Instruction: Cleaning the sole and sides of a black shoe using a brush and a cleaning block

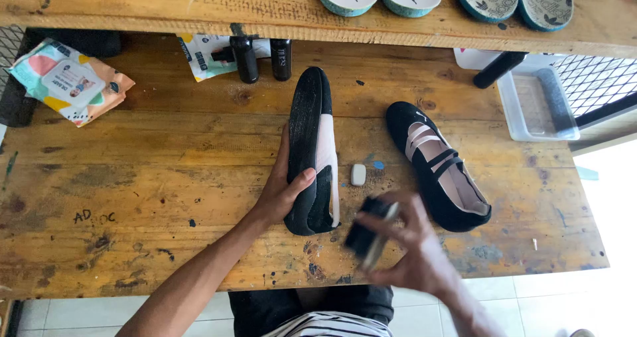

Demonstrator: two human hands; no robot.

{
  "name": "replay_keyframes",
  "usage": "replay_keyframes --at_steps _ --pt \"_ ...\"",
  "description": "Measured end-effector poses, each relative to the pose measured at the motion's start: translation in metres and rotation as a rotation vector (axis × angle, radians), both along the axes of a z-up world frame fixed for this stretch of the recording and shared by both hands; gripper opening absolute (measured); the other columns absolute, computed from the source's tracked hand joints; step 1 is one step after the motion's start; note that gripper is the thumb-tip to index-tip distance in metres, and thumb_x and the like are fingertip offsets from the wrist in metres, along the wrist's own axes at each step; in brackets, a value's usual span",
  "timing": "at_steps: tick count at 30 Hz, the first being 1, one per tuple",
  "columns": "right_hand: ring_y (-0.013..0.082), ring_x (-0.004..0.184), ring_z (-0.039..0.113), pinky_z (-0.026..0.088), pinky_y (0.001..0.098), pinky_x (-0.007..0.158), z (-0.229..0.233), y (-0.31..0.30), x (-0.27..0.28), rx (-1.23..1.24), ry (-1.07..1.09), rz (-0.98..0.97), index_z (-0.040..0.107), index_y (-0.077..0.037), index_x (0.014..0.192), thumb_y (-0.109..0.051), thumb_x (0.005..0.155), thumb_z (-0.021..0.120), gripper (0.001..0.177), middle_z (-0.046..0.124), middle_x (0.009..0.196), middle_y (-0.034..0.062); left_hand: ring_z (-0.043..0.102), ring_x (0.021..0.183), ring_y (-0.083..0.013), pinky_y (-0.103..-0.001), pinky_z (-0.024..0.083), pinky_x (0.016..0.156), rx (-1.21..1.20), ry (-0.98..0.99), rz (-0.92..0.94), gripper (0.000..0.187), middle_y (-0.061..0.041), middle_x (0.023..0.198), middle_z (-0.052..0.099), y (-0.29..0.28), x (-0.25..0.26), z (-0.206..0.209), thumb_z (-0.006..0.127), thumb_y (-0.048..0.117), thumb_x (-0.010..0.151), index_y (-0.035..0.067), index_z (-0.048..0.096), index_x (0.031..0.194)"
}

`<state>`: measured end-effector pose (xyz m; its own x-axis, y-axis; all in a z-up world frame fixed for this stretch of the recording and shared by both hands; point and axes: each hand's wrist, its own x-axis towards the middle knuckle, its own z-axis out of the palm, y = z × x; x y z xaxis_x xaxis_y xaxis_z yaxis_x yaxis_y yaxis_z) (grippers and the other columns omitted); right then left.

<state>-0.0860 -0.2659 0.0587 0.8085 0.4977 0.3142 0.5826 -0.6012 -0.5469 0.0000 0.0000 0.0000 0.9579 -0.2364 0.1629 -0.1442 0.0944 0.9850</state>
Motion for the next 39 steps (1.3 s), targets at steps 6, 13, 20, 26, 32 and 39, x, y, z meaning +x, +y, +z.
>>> replay_keyframes --at_steps 6,13,20,26,32,39 --pt "0.0463 0.124 0.055 0.05 0.0586 0.095 0.0 0.066 -0.036 0.095 -0.126 0.298 0.044 -0.006 0.138 -0.041 0.085 0.091 0.079 0.052 0.14 0.0285 0.011 0.16 -0.026 -0.043 0.015 0.127 -0.037 0.021 -0.015 0.098 -0.015 0.174 0.006 0.001 -0.005 0.011 0.057 0.048 0.096 0.014 -0.006 0.163" --pt "0.0373 0.143 0.05 0.046 0.0523 0.111 -0.016 0.057 0.008 0.066 -0.127 0.105 0.059 -0.003 0.137 -0.043 0.065 0.099 0.092 0.043 0.157 0.0234 0.02 0.157 -0.0225 -0.036 0.017 0.126 -0.02 -0.064 0.042 0.104 -0.016 0.172 0.015 0.001 -0.002 -0.002 0.061 0.049 0.092 0.008 -0.003 0.164" --pt "0.0455 0.114 0.061 0.054 0.0485 0.101 0.025 0.055 0.017 0.226 -0.256 -0.22 0.068 -0.008 0.13 -0.039 0.048 0.099 0.093 0.052 0.129 0.0237 0.009 0.157 -0.0389 -0.055 0.009 0.127 -0.024 -0.007 0.038 0.101 -0.026 0.171 0.009 -0.001 -0.006 0.007 0.067 0.038 0.097 0.011 -0.001 0.167" --pt "0.0493 0.108 0.06 0.052 0.0539 0.1 0.028 0.087 -0.004 0.3 -0.316 0.152 0.062 -0.002 0.12 -0.038 0.073 0.084 0.063 0.059 0.119 0.0284 0.008 0.158 -0.0365 -0.053 0.008 0.127 0.015 -0.017 0.016 0.104 -0.025 0.171 0.008 0.002 -0.002 -0.002 0.066 0.042 0.095 0.012 -0.003 0.167" --pt "0.0488 0.119 0.06 0.052 0.0574 0.099 0.029 0.045 0.061 0.264 -0.232 -0.195 0.053 -0.004 0.131 -0.032 0.054 0.093 0.091 0.057 0.134 0.025 0.007 0.156 -0.0422 -0.057 0.011 0.125 -0.032 -0.01 0.051 0.104 -0.027 0.17 0.007 0.0 -0.009 -0.008 0.066 0.045 0.096 0.013 -0.002 0.167" --pt "0.0549 0.127 0.057 0.051 0.0591 0.1 0.049 0.039 0.068 0.335 -0.25 0.083 0.052 0.003 0.127 -0.045 0.062 0.092 0.09 0.057 0.139 0.0299 0.006 0.156 -0.0419 -0.059 0.012 0.125 -0.039 -0.022 0.045 0.097 -0.025 0.171 0.007 -0.001 -0.01 0.0 0.063 0.038 0.098 0.016 -0.002 0.167"
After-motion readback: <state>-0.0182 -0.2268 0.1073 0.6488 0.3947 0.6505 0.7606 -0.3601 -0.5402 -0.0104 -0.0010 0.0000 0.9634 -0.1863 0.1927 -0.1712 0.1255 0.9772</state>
